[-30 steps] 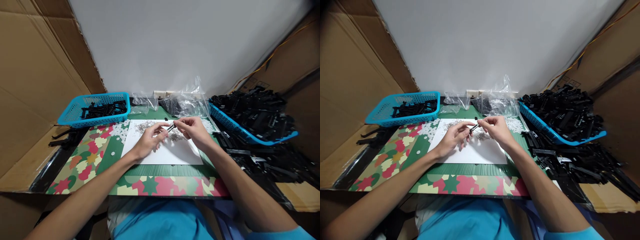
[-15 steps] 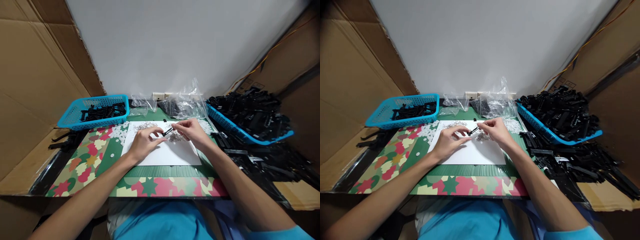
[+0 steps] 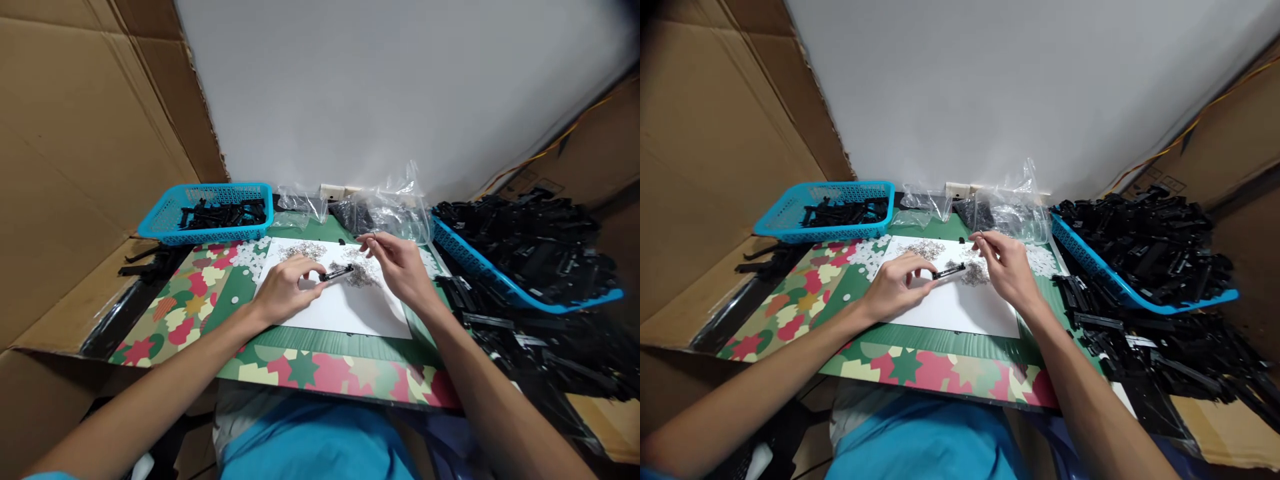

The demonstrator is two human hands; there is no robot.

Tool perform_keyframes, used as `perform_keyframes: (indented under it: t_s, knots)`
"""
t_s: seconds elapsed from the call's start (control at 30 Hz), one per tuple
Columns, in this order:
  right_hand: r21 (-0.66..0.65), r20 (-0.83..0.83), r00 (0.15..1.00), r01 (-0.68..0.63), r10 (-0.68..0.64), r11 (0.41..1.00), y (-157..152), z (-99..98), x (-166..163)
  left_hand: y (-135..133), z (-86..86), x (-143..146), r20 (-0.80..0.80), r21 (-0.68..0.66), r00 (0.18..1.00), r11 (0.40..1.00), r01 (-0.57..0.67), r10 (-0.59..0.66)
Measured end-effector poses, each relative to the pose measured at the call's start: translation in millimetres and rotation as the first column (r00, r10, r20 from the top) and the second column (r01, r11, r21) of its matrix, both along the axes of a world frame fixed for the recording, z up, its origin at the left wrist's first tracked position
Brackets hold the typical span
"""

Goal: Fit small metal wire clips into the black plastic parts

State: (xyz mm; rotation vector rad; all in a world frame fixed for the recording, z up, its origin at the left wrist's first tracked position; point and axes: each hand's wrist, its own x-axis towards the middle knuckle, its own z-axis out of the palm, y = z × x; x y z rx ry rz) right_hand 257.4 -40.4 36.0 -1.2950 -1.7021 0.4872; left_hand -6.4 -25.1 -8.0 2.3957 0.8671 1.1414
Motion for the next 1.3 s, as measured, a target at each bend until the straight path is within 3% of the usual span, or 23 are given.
perform_keyframes:
  t_s: [0.2,0.53,0.83,1.3]
  knots:
    - [0.148,0.197,0.978,-0.091,0.061,0.985,-7,4.6,-31,-8,-6.8,-11,-0.090,0.069,0.993,0.994,0.084,-0.078]
    - [-0.007,-0.128,0.990,-0.059,0.058,0.998,-7,-21.1,-64,-4,-8.9,-9,-0.109,0.067,0.989,0.992,0.108,-0.100]
    - [-0.028,-0.105,0.993,-0.057,0.054,0.998,-11,-26.0,-65,-5,-10.4,-10,-0.150,0.086,0.988,0.995,0.048,-0.035]
    - [0.058,0.067,0.997,-0.052,0.048,0.997,-16,-31.0,-66,-9,-6.7,-9,-0.188,0.134,0.982,0.990,0.036,-0.011]
